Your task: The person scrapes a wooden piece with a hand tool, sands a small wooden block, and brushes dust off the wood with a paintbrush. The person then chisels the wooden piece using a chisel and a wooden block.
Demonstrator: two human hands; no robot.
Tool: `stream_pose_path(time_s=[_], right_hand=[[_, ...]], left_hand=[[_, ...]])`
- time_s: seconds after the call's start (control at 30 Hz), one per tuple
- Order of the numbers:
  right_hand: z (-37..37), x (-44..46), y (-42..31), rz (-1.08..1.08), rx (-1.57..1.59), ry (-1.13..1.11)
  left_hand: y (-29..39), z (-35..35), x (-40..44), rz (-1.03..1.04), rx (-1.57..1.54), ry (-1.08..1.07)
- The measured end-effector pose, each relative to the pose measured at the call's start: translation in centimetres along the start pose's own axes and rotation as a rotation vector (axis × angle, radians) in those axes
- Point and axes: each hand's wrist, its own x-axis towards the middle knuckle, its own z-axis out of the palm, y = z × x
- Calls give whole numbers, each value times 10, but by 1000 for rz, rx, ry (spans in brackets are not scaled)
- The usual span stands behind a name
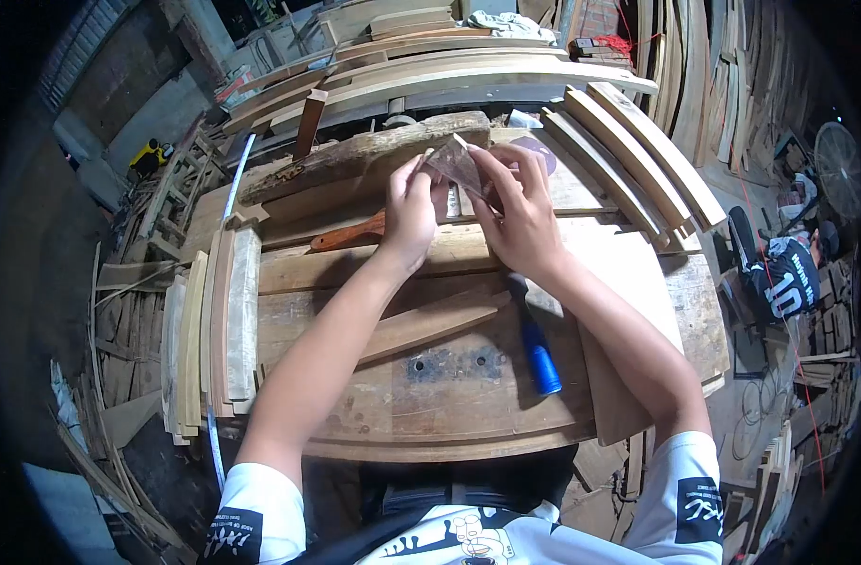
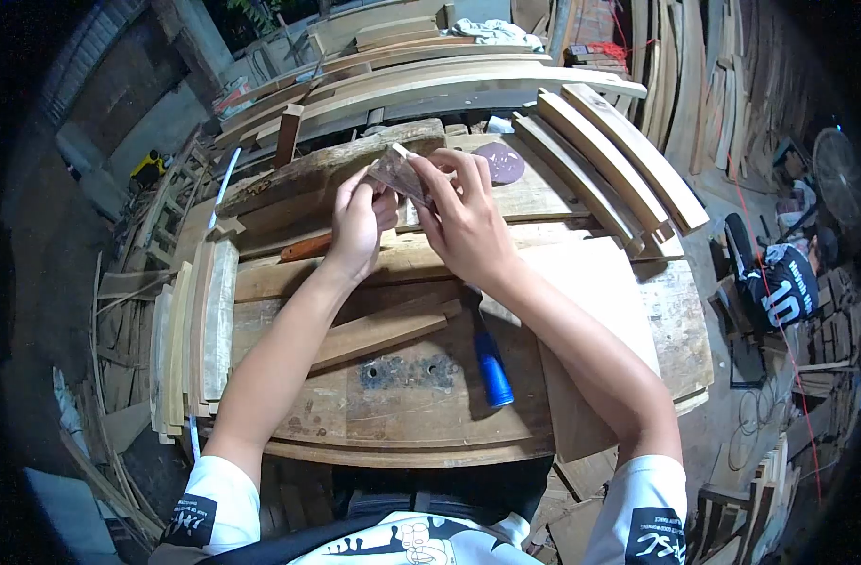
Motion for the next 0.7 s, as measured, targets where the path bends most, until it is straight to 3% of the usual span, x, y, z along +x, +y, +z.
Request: stream_pose_path(time_s=[0.23,0.53,0.7], right_hand=[[2,1,0,141,107,-15],[2,2,-2,111,50,11],[3,6,17,216,27,193]], left_hand=[[16,-8,3,-74,80,-99],[19,-9,6,-70,117,-136],[18,-21,8,-123,237,-255]])
